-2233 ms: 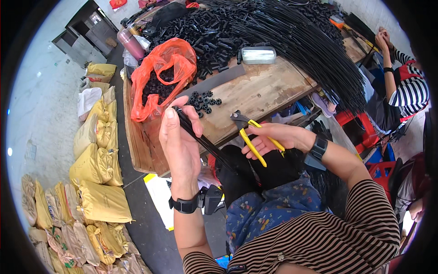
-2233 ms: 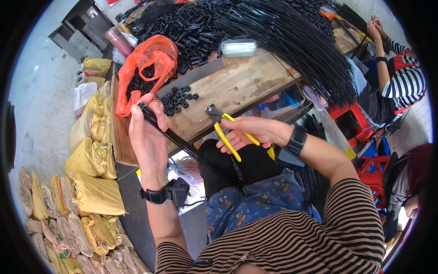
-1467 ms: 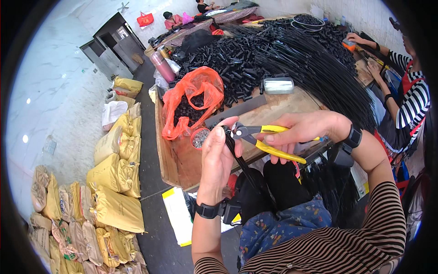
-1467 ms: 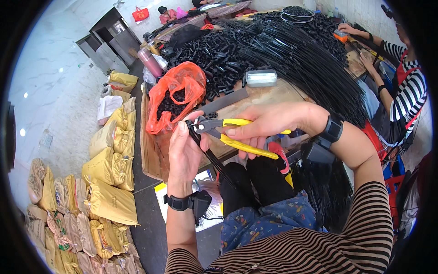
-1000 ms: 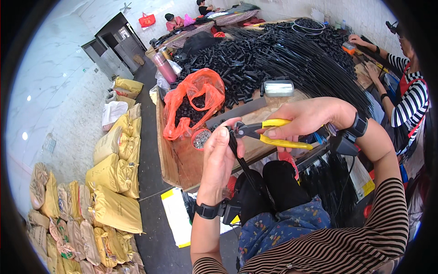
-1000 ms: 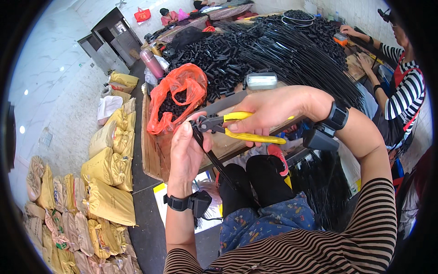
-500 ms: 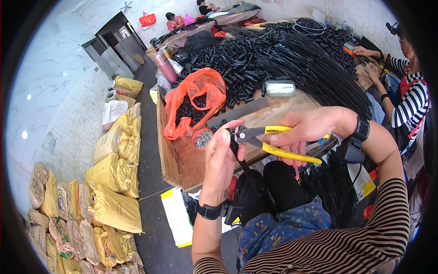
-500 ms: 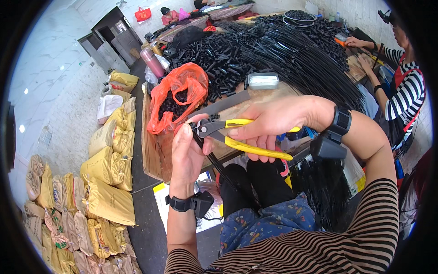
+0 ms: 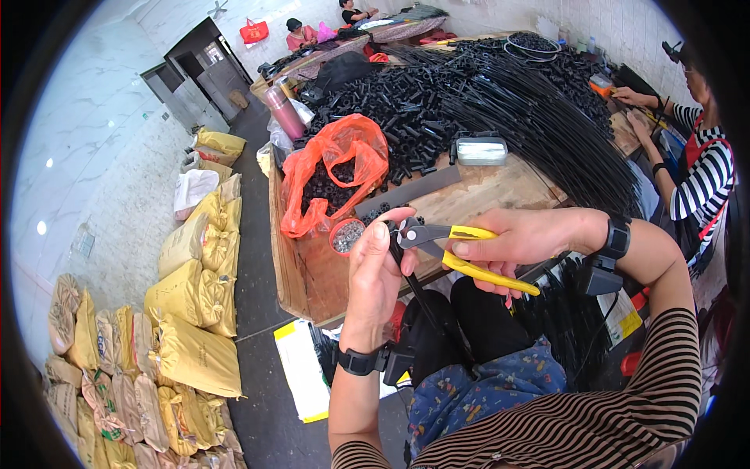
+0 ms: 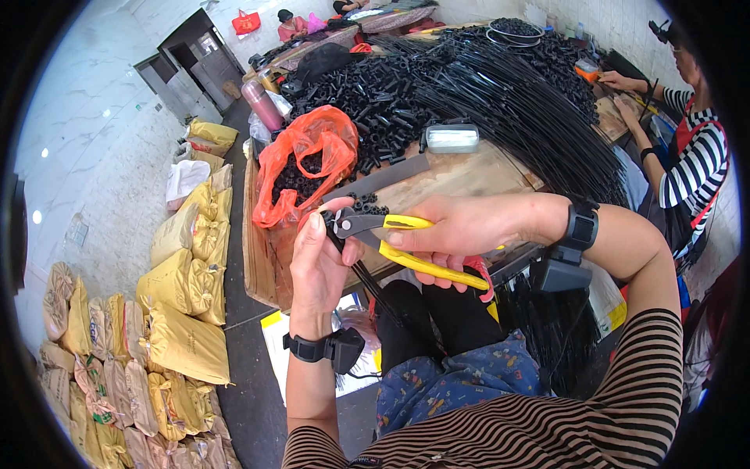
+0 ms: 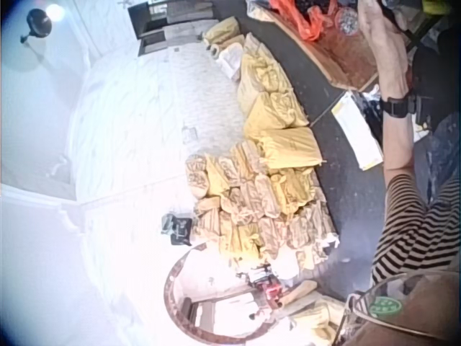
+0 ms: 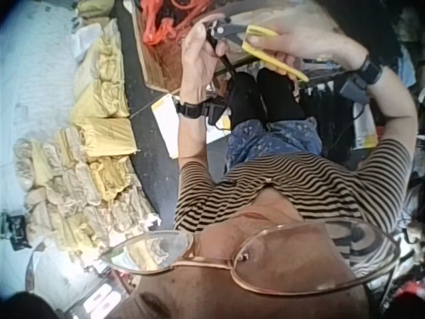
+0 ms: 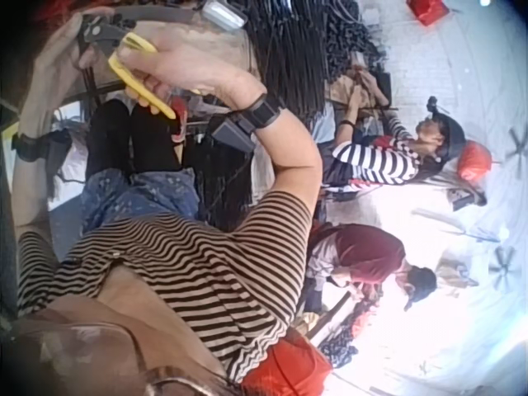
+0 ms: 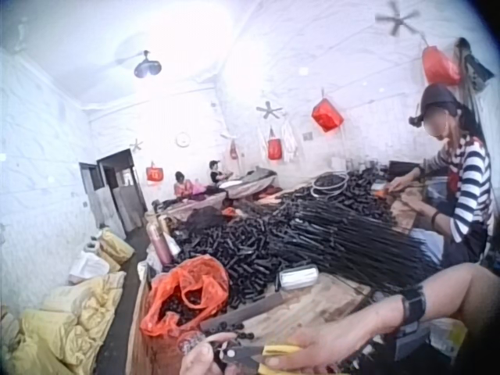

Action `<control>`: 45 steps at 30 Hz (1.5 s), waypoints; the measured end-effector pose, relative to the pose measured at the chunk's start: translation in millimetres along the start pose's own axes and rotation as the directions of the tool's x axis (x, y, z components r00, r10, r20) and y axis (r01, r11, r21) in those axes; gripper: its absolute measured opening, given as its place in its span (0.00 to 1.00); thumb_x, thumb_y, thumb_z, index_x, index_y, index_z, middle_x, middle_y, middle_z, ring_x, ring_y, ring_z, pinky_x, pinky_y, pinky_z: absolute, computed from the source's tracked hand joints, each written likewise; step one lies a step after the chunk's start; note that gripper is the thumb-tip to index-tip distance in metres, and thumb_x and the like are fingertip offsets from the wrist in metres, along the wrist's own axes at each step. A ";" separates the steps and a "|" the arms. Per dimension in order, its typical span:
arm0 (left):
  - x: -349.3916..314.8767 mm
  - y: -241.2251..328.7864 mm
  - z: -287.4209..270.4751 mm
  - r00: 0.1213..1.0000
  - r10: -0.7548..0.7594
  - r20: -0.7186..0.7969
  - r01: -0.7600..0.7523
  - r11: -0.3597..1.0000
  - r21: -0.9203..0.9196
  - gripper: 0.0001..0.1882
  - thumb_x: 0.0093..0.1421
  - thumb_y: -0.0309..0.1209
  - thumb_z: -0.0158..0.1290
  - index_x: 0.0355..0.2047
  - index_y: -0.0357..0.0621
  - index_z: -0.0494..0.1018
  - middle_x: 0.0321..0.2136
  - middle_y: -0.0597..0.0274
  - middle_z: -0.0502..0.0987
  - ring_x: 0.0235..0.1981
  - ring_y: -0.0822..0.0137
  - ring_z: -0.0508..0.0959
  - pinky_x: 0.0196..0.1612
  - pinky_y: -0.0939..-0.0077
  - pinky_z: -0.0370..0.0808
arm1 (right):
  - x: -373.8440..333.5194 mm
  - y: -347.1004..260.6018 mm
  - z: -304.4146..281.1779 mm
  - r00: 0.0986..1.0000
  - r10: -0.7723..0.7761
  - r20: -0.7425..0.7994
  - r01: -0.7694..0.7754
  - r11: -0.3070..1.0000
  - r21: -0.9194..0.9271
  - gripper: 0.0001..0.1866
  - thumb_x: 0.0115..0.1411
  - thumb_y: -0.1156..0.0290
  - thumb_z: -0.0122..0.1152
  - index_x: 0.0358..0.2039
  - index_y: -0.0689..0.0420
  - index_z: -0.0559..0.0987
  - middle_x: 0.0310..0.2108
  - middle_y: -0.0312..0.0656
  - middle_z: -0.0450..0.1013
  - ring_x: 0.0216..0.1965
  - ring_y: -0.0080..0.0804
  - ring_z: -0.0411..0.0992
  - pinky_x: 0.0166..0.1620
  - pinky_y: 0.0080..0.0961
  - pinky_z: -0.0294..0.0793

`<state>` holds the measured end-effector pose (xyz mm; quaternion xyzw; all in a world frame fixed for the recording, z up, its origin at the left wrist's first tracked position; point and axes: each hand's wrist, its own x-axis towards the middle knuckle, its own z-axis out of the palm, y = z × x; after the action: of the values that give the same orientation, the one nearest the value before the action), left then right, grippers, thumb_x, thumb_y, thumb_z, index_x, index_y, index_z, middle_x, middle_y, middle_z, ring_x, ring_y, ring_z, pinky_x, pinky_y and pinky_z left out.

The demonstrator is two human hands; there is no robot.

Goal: Use pliers to trim and assemble black cable components at a factory workstation.

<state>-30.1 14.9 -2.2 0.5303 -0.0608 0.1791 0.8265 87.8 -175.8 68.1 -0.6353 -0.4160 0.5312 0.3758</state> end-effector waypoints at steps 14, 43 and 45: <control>-3.9 -2.5 -0.6 0.987 0.022 -0.162 -0.025 1.000 -0.015 0.23 0.67 0.43 0.43 0.51 0.35 0.68 0.30 0.65 0.71 0.25 0.75 0.67 0.29 0.82 0.63 | 2.5 5.8 1.9 0.989 0.085 0.120 -0.061 0.978 -0.197 0.20 0.69 0.54 0.42 0.42 0.60 0.72 0.24 0.36 0.73 0.23 0.21 0.73 0.26 0.18 0.74; -4.6 -5.1 -7.7 0.973 0.122 -0.194 -0.133 0.990 -0.045 0.21 0.68 0.42 0.42 0.48 0.35 0.69 0.28 0.65 0.68 0.24 0.75 0.65 0.28 0.80 0.63 | 147.6 99.9 -34.6 0.790 -0.542 -0.286 -0.086 0.363 -0.928 0.10 0.46 0.77 0.56 0.31 0.60 0.77 0.23 0.54 0.74 0.31 0.53 0.74 0.36 0.45 0.72; -1.3 -7.5 -5.8 0.970 0.127 -0.207 -0.138 0.990 -0.038 0.20 0.69 0.41 0.42 0.48 0.35 0.69 0.28 0.65 0.68 0.24 0.75 0.65 0.28 0.80 0.63 | 146.0 94.9 -35.8 0.809 -0.427 -0.405 -0.171 0.488 -0.856 0.17 0.47 0.76 0.57 0.41 0.59 0.76 0.24 0.52 0.75 0.31 0.45 0.76 0.34 0.39 0.75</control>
<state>-29.1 17.0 -11.5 0.4820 -0.0158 0.2857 0.8281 148.6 -76.9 -66.6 -0.8277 -0.5400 0.0021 0.1528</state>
